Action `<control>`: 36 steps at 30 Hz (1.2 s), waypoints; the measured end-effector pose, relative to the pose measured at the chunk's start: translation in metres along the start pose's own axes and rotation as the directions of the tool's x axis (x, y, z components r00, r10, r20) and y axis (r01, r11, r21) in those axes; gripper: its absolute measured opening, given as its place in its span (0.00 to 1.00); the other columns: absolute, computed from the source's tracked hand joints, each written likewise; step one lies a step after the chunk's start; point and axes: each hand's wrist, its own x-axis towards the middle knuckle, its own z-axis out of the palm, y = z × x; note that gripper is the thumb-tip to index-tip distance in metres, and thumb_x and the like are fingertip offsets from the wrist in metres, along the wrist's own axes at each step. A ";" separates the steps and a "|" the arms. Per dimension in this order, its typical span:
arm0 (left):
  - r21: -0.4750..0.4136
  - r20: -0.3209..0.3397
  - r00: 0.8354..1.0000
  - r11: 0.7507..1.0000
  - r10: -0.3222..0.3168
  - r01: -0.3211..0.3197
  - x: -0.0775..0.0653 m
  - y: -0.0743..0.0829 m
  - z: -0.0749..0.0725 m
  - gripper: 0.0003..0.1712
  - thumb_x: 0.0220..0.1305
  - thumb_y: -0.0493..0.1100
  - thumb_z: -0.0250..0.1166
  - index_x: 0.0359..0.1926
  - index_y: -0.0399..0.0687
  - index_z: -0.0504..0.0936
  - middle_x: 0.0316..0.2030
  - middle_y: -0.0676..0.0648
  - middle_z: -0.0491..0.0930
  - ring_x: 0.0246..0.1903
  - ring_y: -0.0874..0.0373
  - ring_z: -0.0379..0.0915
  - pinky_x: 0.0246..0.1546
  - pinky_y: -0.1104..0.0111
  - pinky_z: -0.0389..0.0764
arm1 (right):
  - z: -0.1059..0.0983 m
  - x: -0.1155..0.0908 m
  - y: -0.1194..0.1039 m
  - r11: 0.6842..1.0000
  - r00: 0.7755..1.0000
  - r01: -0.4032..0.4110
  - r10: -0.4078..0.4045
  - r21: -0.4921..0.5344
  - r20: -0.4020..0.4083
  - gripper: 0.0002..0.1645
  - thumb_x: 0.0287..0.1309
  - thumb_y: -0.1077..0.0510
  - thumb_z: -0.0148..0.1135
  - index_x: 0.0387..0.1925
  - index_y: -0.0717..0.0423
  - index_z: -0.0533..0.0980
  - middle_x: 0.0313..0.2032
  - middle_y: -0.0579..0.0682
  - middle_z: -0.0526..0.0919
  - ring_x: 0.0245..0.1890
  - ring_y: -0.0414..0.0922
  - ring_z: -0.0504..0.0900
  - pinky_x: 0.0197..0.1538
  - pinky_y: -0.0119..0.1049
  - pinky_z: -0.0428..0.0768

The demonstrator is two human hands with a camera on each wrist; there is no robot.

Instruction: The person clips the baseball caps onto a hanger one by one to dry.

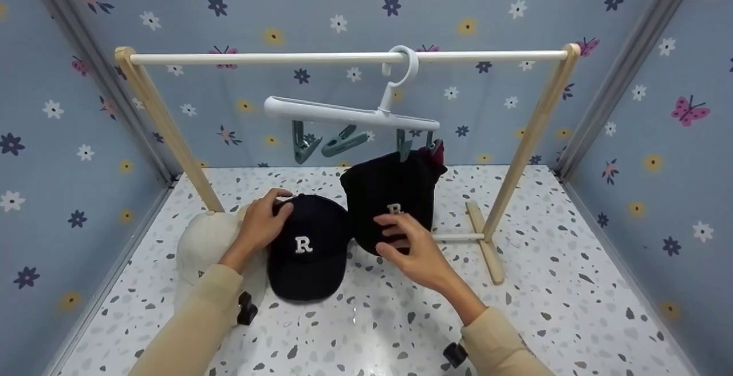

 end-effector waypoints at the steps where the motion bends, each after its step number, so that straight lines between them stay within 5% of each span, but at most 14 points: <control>1: -0.001 0.000 1.000 1.000 0.007 -0.007 0.000 0.000 0.000 0.20 0.82 0.45 0.58 0.68 0.45 0.77 0.60 0.34 0.82 0.62 0.34 0.75 0.68 0.42 0.67 | 0.000 0.000 0.000 1.000 1.000 -0.001 0.001 0.002 -0.001 0.27 0.70 0.61 0.70 0.68 0.54 0.77 0.64 0.53 0.78 0.60 0.56 0.81 0.60 0.50 0.84; 17: -0.146 0.072 0.997 0.989 -0.021 0.031 -0.005 0.003 -0.008 0.18 0.83 0.45 0.58 0.67 0.49 0.78 0.62 0.36 0.82 0.64 0.40 0.76 0.70 0.45 0.69 | -0.001 0.001 0.000 1.000 1.000 0.009 -0.009 0.017 0.008 0.27 0.72 0.56 0.70 0.68 0.53 0.77 0.64 0.53 0.79 0.59 0.57 0.82 0.60 0.52 0.83; 36: -0.211 0.079 0.996 0.977 0.044 -0.026 -0.015 0.011 -0.017 0.15 0.82 0.45 0.60 0.64 0.52 0.77 0.56 0.43 0.84 0.57 0.47 0.78 0.67 0.49 0.70 | 0.001 0.004 -0.004 1.000 1.000 0.010 -0.010 0.008 0.008 0.27 0.72 0.55 0.69 0.68 0.56 0.76 0.64 0.53 0.78 0.59 0.55 0.82 0.60 0.48 0.84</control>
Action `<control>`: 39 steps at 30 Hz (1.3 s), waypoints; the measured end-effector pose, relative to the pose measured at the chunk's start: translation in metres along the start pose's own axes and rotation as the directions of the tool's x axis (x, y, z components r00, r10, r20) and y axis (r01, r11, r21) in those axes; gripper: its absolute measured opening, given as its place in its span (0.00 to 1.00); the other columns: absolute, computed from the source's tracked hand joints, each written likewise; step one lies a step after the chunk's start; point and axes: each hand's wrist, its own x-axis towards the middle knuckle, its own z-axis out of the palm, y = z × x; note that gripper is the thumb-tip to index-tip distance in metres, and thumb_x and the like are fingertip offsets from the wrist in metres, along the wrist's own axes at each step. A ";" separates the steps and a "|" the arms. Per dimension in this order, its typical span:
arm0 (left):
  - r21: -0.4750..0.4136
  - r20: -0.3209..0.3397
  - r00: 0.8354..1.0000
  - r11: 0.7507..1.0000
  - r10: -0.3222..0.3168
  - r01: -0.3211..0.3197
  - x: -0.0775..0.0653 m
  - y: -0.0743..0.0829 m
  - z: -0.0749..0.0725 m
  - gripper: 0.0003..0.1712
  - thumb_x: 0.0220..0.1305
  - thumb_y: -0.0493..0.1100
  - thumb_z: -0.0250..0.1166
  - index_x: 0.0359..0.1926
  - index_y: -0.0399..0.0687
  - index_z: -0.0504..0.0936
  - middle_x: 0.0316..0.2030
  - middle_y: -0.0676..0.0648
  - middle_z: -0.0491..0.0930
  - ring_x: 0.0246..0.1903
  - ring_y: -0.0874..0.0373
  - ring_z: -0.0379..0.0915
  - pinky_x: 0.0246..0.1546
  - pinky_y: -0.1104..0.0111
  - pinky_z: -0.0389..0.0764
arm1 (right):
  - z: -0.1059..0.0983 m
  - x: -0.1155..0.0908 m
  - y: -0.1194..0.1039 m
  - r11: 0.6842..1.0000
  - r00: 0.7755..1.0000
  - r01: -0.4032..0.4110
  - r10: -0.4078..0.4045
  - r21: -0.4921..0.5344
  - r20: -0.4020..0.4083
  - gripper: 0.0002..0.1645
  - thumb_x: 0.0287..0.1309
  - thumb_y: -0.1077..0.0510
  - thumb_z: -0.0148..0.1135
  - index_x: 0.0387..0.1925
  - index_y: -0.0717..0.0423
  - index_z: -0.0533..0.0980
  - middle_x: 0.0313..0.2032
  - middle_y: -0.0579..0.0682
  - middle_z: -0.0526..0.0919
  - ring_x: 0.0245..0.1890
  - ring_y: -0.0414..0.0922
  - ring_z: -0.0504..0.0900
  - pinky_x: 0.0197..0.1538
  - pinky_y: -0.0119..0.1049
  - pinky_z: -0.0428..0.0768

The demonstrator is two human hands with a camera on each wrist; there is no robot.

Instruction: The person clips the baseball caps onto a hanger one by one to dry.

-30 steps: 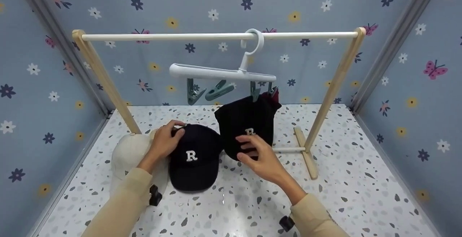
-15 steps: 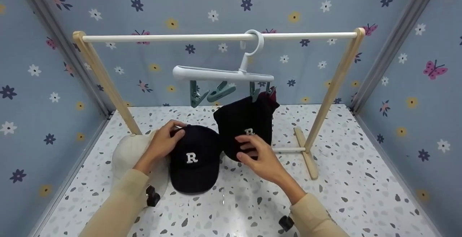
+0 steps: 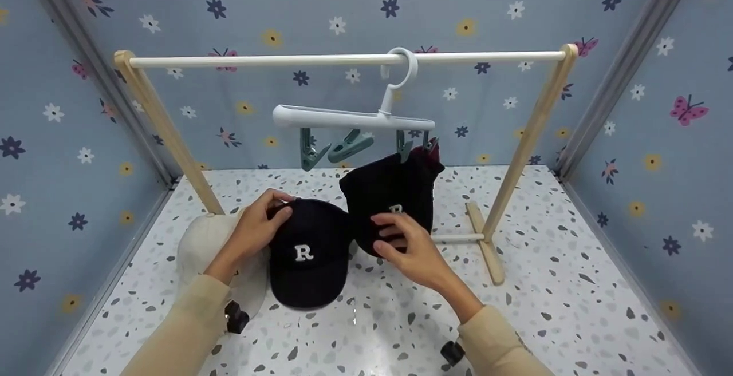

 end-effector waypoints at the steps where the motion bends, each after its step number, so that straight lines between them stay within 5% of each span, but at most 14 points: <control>1: -0.005 -0.002 1.000 1.000 0.005 -0.005 -0.001 0.001 0.000 0.15 0.82 0.45 0.60 0.64 0.52 0.78 0.55 0.44 0.85 0.57 0.48 0.78 0.67 0.49 0.71 | 0.000 0.000 0.000 1.000 1.000 0.000 0.000 0.000 0.001 0.27 0.73 0.54 0.69 0.68 0.55 0.76 0.64 0.53 0.78 0.59 0.54 0.82 0.60 0.47 0.84; 11: -0.034 -0.018 0.999 0.998 0.044 -0.044 -0.013 0.020 0.000 0.14 0.82 0.44 0.60 0.62 0.49 0.78 0.58 0.46 0.83 0.60 0.51 0.78 0.67 0.51 0.73 | 0.003 0.002 -0.004 1.000 1.000 -0.001 0.001 0.004 0.003 0.27 0.72 0.58 0.69 0.68 0.56 0.76 0.64 0.53 0.79 0.60 0.54 0.82 0.60 0.48 0.84; 25: 0.066 -0.041 0.986 0.986 0.159 -0.156 -0.022 0.054 -0.001 0.10 0.77 0.39 0.65 0.56 0.48 0.81 0.50 0.48 0.85 0.49 0.54 0.79 0.59 0.55 0.76 | 0.006 0.009 -0.008 1.000 1.000 0.026 -0.026 0.003 0.012 0.26 0.73 0.61 0.67 0.68 0.58 0.76 0.63 0.57 0.80 0.60 0.55 0.82 0.60 0.48 0.84; 39: -0.013 0.037 0.972 0.973 0.232 -0.231 -0.034 0.070 -0.011 0.08 0.76 0.41 0.67 0.53 0.49 0.83 0.49 0.52 0.85 0.48 0.57 0.80 0.54 0.71 0.77 | 0.016 0.022 -0.024 0.994 0.996 0.090 -0.089 -0.062 0.017 0.25 0.74 0.59 0.65 0.68 0.61 0.76 0.63 0.60 0.80 0.61 0.56 0.81 0.64 0.50 0.81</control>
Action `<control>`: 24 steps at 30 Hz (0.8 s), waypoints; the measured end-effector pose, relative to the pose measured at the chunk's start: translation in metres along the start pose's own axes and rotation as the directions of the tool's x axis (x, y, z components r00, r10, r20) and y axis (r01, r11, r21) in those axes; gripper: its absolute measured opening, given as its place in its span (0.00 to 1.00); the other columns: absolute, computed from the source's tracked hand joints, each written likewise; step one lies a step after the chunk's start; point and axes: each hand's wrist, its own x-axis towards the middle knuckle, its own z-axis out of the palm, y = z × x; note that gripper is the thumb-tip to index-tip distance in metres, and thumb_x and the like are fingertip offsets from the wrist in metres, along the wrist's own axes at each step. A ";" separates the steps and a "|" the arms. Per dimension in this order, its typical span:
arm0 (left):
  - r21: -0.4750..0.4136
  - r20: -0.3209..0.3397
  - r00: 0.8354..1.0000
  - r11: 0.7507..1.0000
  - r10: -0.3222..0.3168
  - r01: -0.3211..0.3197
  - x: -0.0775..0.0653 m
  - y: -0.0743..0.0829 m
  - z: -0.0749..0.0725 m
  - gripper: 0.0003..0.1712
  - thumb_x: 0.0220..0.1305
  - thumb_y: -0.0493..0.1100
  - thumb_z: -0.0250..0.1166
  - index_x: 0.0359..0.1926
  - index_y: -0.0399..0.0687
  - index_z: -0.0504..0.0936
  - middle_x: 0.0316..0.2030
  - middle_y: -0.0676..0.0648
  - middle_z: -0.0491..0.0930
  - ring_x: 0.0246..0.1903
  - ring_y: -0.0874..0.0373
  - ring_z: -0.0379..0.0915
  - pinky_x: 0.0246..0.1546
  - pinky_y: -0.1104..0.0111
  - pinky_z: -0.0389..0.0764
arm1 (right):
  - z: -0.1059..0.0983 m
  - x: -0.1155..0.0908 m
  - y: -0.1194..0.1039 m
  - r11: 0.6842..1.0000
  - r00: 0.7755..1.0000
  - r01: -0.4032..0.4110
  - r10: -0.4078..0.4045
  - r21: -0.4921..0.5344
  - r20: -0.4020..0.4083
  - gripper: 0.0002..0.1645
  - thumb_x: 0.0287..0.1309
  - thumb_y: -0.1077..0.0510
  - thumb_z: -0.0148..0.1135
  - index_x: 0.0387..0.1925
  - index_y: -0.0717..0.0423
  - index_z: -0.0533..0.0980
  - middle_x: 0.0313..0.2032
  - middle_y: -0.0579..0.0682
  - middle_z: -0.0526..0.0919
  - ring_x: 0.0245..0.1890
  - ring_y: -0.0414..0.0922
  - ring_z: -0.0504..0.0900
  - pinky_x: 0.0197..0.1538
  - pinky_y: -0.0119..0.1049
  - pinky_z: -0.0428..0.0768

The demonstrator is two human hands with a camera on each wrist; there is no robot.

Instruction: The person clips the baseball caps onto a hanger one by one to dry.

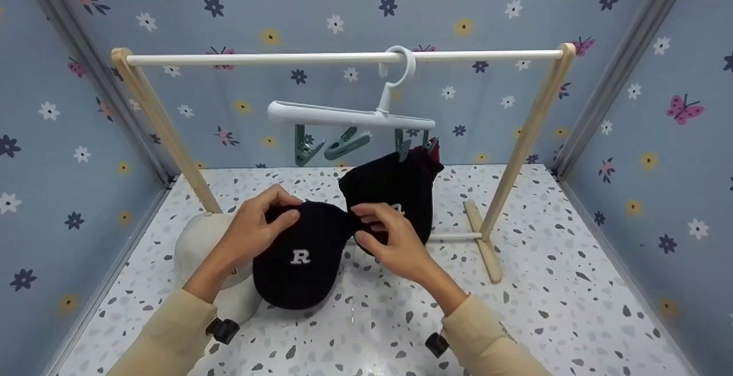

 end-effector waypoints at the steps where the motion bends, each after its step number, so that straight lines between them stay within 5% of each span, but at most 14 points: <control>1: -0.009 0.001 1.000 1.000 0.006 -0.006 0.000 0.001 -0.001 0.08 0.76 0.41 0.67 0.53 0.49 0.83 0.49 0.52 0.85 0.48 0.57 0.80 0.53 0.72 0.77 | 0.001 0.002 -0.002 1.000 1.000 0.007 -0.007 -0.010 -0.004 0.25 0.74 0.59 0.65 0.68 0.60 0.76 0.63 0.59 0.80 0.62 0.56 0.80 0.65 0.50 0.80; 14: -0.097 -0.024 0.997 0.992 0.078 -0.080 -0.005 0.010 -0.012 0.06 0.74 0.36 0.68 0.49 0.44 0.85 0.44 0.47 0.86 0.41 0.57 0.82 0.43 0.72 0.80 | 0.007 0.015 -0.007 0.995 1.000 0.005 -0.008 -0.101 -0.023 0.26 0.74 0.57 0.66 0.69 0.54 0.76 0.65 0.50 0.81 0.66 0.47 0.77 0.69 0.45 0.75; 24: -0.148 0.007 0.990 0.979 0.139 -0.137 -0.004 0.021 -0.006 0.06 0.75 0.36 0.67 0.49 0.44 0.84 0.41 0.47 0.85 0.37 0.56 0.82 0.40 0.72 0.82 | 0.010 0.019 -0.012 0.998 1.000 -0.001 0.000 -0.063 -0.023 0.25 0.75 0.52 0.65 0.69 0.53 0.76 0.64 0.47 0.81 0.66 0.43 0.77 0.72 0.43 0.73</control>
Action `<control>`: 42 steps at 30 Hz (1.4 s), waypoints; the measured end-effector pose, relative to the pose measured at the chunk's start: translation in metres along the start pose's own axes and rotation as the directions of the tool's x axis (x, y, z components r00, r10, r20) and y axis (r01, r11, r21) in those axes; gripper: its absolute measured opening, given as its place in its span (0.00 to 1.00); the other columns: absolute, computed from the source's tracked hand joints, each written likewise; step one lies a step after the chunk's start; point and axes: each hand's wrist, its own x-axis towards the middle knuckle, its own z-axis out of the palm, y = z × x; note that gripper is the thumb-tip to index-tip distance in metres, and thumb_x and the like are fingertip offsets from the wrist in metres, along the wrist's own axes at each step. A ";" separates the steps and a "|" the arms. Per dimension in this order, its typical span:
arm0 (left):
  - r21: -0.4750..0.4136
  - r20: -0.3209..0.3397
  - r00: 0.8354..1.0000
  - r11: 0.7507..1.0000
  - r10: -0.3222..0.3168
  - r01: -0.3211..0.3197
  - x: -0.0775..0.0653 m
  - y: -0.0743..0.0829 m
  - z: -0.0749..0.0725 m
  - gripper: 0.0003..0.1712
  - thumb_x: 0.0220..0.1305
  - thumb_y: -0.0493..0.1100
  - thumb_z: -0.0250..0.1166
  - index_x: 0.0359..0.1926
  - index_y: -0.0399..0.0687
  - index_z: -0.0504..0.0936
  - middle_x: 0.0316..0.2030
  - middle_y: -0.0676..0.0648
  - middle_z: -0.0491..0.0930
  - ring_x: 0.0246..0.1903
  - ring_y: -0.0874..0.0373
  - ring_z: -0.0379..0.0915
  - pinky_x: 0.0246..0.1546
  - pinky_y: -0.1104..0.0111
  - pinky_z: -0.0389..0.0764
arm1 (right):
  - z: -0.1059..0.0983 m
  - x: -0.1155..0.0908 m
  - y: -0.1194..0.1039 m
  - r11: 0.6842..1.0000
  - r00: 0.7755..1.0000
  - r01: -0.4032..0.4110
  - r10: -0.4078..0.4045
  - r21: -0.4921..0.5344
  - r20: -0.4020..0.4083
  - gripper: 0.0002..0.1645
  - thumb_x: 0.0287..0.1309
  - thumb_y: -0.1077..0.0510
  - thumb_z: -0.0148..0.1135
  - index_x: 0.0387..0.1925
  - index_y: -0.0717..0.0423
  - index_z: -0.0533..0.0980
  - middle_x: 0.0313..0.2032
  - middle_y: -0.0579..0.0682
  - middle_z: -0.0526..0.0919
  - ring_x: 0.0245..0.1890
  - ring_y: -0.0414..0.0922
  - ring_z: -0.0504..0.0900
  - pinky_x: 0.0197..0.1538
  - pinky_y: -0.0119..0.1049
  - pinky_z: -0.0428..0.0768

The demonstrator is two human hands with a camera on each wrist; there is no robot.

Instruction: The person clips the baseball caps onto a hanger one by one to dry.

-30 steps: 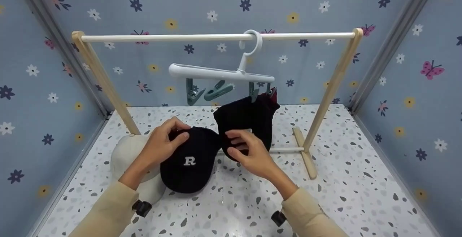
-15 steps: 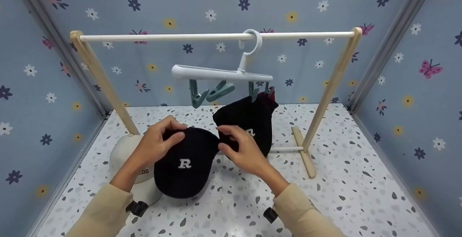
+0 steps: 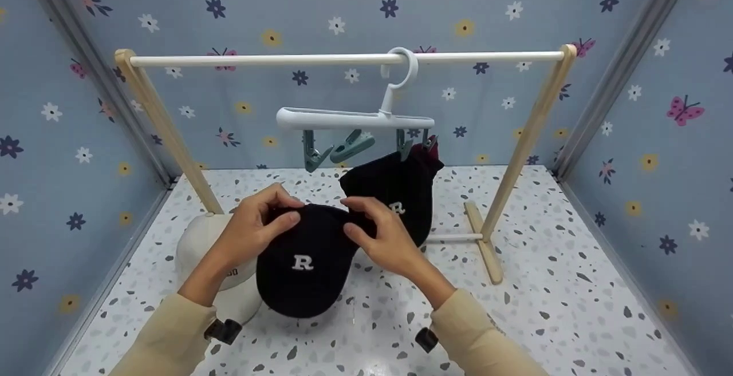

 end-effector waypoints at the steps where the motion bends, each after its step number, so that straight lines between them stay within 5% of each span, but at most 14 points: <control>1: 0.005 0.005 1.000 1.000 0.003 -0.003 0.000 0.000 0.001 0.06 0.75 0.36 0.67 0.49 0.44 0.84 0.41 0.47 0.85 0.37 0.56 0.82 0.40 0.71 0.81 | 0.001 0.001 -0.001 1.000 1.000 0.000 0.000 0.013 0.001 0.25 0.76 0.52 0.64 0.69 0.52 0.77 0.64 0.47 0.82 0.66 0.42 0.78 0.72 0.43 0.73; 11: -0.007 0.016 1.000 1.000 -0.022 0.022 0.003 0.000 0.019 0.06 0.76 0.38 0.67 0.51 0.47 0.84 0.45 0.49 0.85 0.42 0.55 0.84 0.43 0.69 0.84 | 0.010 0.002 -0.007 0.985 0.997 -0.059 0.066 0.161 -0.035 0.17 0.77 0.54 0.63 0.62 0.50 0.81 0.56 0.46 0.87 0.59 0.42 0.84 0.66 0.44 0.78; 21: 0.065 -0.003 0.999 0.997 -0.033 0.033 0.004 -0.002 0.028 0.08 0.74 0.37 0.69 0.51 0.47 0.85 0.46 0.51 0.85 0.46 0.56 0.83 0.49 0.69 0.83 | 0.004 0.003 -0.008 0.916 0.974 -0.197 0.223 0.351 -0.037 0.14 0.74 0.58 0.67 0.57 0.55 0.81 0.50 0.49 0.86 0.52 0.44 0.84 0.60 0.38 0.80; 32: 0.157 0.033 0.998 0.987 -0.047 0.041 0.004 -0.002 0.027 0.12 0.73 0.43 0.71 0.54 0.53 0.84 0.42 0.54 0.83 0.41 0.59 0.80 0.47 0.67 0.81 | -0.007 0.010 -0.012 0.982 0.989 -0.120 0.130 0.143 -0.065 0.08 0.70 0.59 0.71 0.49 0.49 0.86 0.46 0.42 0.89 0.50 0.39 0.86 0.60 0.41 0.81; 42: 0.074 0.073 0.989 0.990 -0.125 0.119 0.004 0.001 0.022 0.08 0.77 0.44 0.66 0.53 0.57 0.84 0.43 0.54 0.86 0.39 0.55 0.82 0.42 0.67 0.82 | -0.015 0.013 -0.015 0.997 0.998 -0.049 0.050 0.053 -0.024 0.07 0.70 0.58 0.71 0.48 0.46 0.87 0.44 0.37 0.90 0.49 0.36 0.87 0.58 0.37 0.83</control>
